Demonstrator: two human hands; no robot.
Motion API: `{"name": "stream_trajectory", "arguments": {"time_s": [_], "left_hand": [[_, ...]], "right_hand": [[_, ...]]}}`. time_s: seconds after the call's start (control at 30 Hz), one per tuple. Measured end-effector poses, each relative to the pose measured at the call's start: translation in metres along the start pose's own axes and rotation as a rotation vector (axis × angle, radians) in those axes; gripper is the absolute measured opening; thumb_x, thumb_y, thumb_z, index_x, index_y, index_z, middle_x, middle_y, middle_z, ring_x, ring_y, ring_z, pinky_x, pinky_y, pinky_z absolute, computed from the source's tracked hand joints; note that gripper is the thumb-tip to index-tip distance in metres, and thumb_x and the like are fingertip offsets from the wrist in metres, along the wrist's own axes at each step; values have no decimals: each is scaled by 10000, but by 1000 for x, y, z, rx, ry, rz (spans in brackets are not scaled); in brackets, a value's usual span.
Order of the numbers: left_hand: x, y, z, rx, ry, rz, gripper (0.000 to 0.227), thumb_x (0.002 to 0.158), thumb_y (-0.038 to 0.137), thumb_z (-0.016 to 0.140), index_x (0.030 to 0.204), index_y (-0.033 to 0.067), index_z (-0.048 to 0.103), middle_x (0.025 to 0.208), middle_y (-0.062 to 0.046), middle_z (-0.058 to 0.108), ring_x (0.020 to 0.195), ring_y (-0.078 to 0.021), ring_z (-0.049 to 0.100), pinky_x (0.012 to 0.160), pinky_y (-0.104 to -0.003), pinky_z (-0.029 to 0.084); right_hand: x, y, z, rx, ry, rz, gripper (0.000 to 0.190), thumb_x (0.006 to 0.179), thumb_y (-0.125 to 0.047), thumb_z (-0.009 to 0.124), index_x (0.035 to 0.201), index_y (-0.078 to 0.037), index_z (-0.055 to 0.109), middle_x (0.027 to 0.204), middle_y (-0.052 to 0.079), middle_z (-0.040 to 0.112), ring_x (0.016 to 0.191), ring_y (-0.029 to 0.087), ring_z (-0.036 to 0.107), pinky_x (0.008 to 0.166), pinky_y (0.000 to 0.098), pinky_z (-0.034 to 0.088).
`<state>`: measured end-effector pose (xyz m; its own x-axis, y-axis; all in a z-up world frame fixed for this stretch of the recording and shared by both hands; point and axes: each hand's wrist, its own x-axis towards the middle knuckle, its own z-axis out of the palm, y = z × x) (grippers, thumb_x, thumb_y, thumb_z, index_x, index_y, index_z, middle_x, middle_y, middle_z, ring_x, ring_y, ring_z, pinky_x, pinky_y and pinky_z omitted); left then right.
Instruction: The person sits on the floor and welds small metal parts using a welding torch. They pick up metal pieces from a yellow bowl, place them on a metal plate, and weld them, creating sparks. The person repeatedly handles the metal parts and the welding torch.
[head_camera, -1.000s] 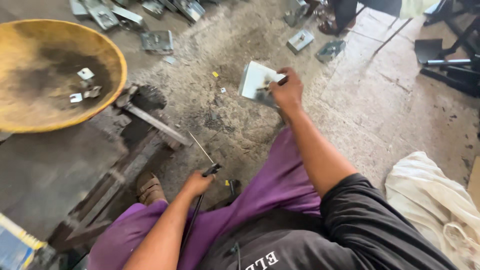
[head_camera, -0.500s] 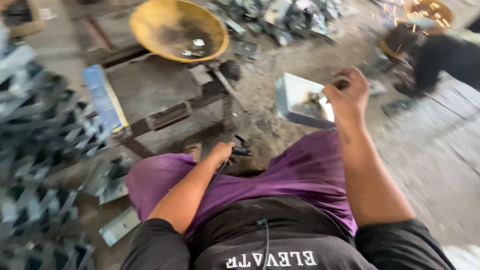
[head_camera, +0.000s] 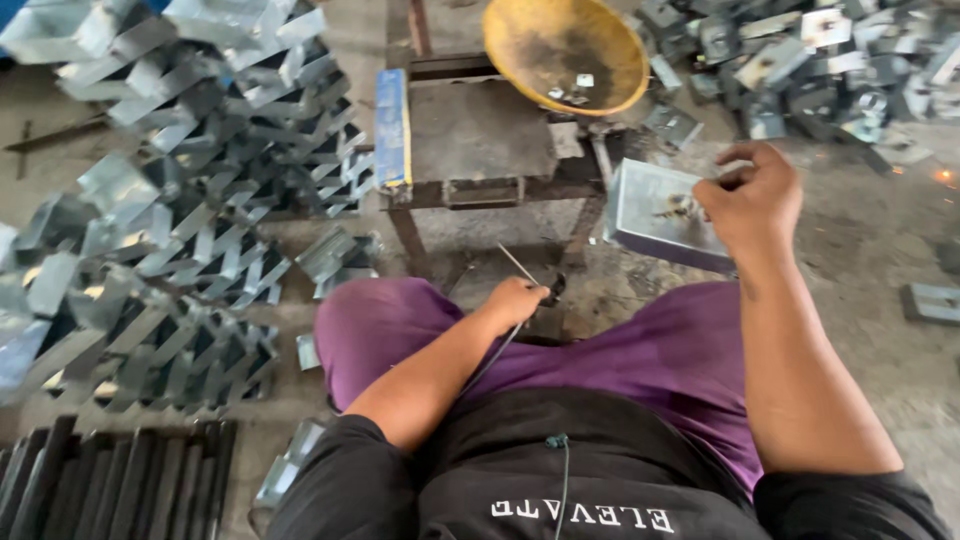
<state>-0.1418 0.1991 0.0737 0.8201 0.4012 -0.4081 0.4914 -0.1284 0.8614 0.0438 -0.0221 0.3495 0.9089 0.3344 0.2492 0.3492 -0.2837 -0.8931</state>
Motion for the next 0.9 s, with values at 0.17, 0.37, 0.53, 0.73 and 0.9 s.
{"name": "stream_trajectory", "arguments": {"time_s": [0.17, 0.37, 0.53, 0.73, 0.9], "left_hand": [[11, -37, -1, 110, 6, -28, 417, 885, 389, 683, 1069, 23, 762, 824, -216, 753, 708, -333, 730, 648, -467, 560], [12, -37, 2, 388, -6, 24, 518, 849, 477, 708, 1104, 27, 739, 1096, -263, 704, 1043, -438, 675, 901, -489, 536], [-6, -17, -4, 347, -80, 71, 470, 880, 450, 666, 1143, 70, 748, 1084, -263, 724, 1023, -420, 687, 903, -474, 530], [-20, -1, -20, 264, -120, 110, 458, 922, 440, 656, 1093, 28, 758, 958, -256, 719, 928, -418, 707, 845, -478, 549], [-45, 13, -33, 24, -26, 163, 382, 952, 372, 676, 1120, 41, 762, 827, -198, 711, 747, -322, 682, 681, -427, 538]], "right_hand": [[42, -3, 104, -332, -160, -278, 251, 749, -144, 837, 948, -53, 714, 792, 134, 714, 691, 233, 683, 641, 365, 527], [89, 10, 248, -418, -294, -353, 274, 675, -156, 848, 919, -100, 739, 837, 173, 729, 836, 365, 703, 748, 451, 550], [102, 30, 325, -380, -486, -289, 266, 754, -193, 834, 976, -84, 735, 951, 179, 743, 930, 392, 703, 822, 459, 556], [74, 32, 289, -168, -494, -185, 417, 873, -310, 822, 1163, -56, 663, 947, 108, 746, 806, 255, 716, 703, 390, 548], [8, 52, 152, -101, -605, 135, 274, 977, -273, 707, 1107, -31, 704, 787, 64, 704, 621, 124, 638, 567, 305, 496]]}}
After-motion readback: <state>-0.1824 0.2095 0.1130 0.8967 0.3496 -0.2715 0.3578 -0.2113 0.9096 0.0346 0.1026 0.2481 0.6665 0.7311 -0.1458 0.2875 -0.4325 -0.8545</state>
